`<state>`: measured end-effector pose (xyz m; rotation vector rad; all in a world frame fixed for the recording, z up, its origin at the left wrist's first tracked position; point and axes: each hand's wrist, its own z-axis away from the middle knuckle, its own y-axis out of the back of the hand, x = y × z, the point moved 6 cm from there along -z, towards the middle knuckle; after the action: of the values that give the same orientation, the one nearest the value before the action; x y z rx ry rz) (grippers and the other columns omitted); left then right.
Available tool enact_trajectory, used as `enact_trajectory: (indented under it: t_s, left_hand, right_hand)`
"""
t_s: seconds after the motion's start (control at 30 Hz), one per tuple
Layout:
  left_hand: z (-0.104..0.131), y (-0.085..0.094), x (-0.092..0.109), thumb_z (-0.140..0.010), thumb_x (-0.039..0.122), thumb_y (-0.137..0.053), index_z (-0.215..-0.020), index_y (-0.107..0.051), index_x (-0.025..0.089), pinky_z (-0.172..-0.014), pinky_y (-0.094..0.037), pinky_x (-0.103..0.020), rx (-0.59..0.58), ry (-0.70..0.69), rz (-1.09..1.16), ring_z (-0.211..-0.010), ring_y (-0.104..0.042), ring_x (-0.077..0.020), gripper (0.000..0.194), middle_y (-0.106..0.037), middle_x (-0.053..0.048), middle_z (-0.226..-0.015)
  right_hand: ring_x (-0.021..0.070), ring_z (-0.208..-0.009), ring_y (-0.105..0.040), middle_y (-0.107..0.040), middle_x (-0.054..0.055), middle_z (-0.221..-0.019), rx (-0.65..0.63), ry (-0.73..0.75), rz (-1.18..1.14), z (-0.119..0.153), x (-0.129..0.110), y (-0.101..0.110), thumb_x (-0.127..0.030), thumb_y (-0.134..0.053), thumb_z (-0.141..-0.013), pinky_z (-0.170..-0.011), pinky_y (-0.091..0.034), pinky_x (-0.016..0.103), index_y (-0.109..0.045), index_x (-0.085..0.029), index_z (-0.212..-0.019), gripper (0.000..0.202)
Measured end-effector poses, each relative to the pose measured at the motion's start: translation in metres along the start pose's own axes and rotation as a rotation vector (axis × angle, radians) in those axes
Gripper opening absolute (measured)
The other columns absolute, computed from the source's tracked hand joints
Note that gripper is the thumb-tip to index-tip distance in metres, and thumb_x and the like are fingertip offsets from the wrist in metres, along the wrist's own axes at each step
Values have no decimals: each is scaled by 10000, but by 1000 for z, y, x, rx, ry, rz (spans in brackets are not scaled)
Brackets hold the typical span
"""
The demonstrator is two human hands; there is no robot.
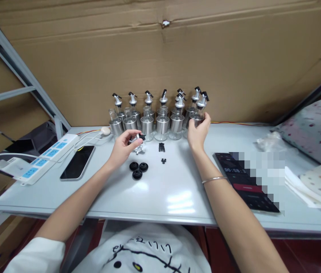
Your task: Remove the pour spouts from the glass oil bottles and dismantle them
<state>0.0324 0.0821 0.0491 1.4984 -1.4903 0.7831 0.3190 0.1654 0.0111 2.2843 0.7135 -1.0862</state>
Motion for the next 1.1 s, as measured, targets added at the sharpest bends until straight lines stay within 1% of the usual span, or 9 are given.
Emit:
enact_trajectory:
  t_s: [0.17, 0.27, 0.37, 0.5, 0.6, 0.7, 0.8, 0.93, 1.1]
  left_hand:
    - [0, 0, -3, -752, 312, -648, -955, -621, 168, -653, -407, -207, -3, 51, 32, -709, -518, -93, 251, -596, 3, -798]
    - [-1, -2, -10, -768, 365, -632, -972, -626, 150, -626, -422, -215, -26, 109, 91, -687, -554, -102, 296, -596, -3, -756]
    - [-1, -6, -16, -780, 417, -613, -966, -628, 143, -610, -441, -226, -68, 160, 126, -668, -579, -109, 332, -626, -23, -778]
    - [1, -5, -15, -723, 366, -678, -929, -636, 160, -622, -469, -219, -8, 132, 75, -678, -559, -98, 294, -625, -13, -803]
    - [3, -1, -12, -667, 300, -727, -935, -633, 177, -598, -492, -212, 63, 97, 11, -729, -571, -108, 310, -605, -28, -937]
    - [4, -2, -9, -645, 252, -741, -958, -626, 181, -583, -471, -195, 59, 40, -61, -737, -570, -102, 341, -593, -35, -989]
    - [5, -6, -11, -638, 242, -742, -984, -568, 175, -535, -394, -182, 28, 41, -65, -613, -498, -64, 393, -603, 2, -843]
    - [6, -11, -8, -717, 230, -624, -900, -522, 165, -555, -367, -195, -49, 22, -51, -619, -471, -76, 219, -548, 27, -728]
    - [10, -18, -8, -678, 150, -539, -877, -544, 162, -578, -362, -212, -177, 68, -186, -613, -455, -85, 199, -531, 38, -717]
  right_hand:
    - [275, -1205, -448, -434, 197, -1293, -19, -20, 31, 4, -1, -1, -232, -477, -742, -1059, -324, 455, -322, -97, -1303, 598]
    - [310, -1311, -321, -345, 201, -1354, 68, 49, 83, 12, -20, 10, -204, -465, -747, -1080, -257, 525, -304, -132, -1317, 596]
    - [315, -1386, -182, -211, 169, -1445, 148, 342, 89, 30, -67, 21, -220, -458, -808, -1071, -252, 553, -266, -193, -1358, 583]
    - [298, -1230, -412, -425, 128, -1280, -55, 784, -30, 70, -127, 15, -261, -480, -853, -972, -388, 511, -387, -257, -1283, 440]
    - [257, -1036, -524, -540, 95, -1092, -255, 983, -52, 98, -148, 3, -242, -510, -853, -884, -449, 444, -498, -255, -1181, 328]
    - [245, -997, -527, -545, 104, -1070, -284, 1024, -67, 111, -153, 0, -235, -518, -862, -831, -467, 412, -529, -232, -1158, 296]
    - [233, -995, -526, -543, 108, -1092, -300, 1032, -49, 114, -153, -1, -227, -502, -884, -829, -472, 404, -560, -231, -1130, 253]
    - [236, -1002, -532, -547, 111, -1123, -388, 980, -6, 112, -147, -6, -289, -496, -902, -840, -477, 409, -593, -247, -1113, 236]
    - [260, -1032, -533, -560, 128, -1169, -457, 983, 41, 113, -140, -12, -448, -507, -892, -852, -466, 421, -594, -251, -1167, 350]
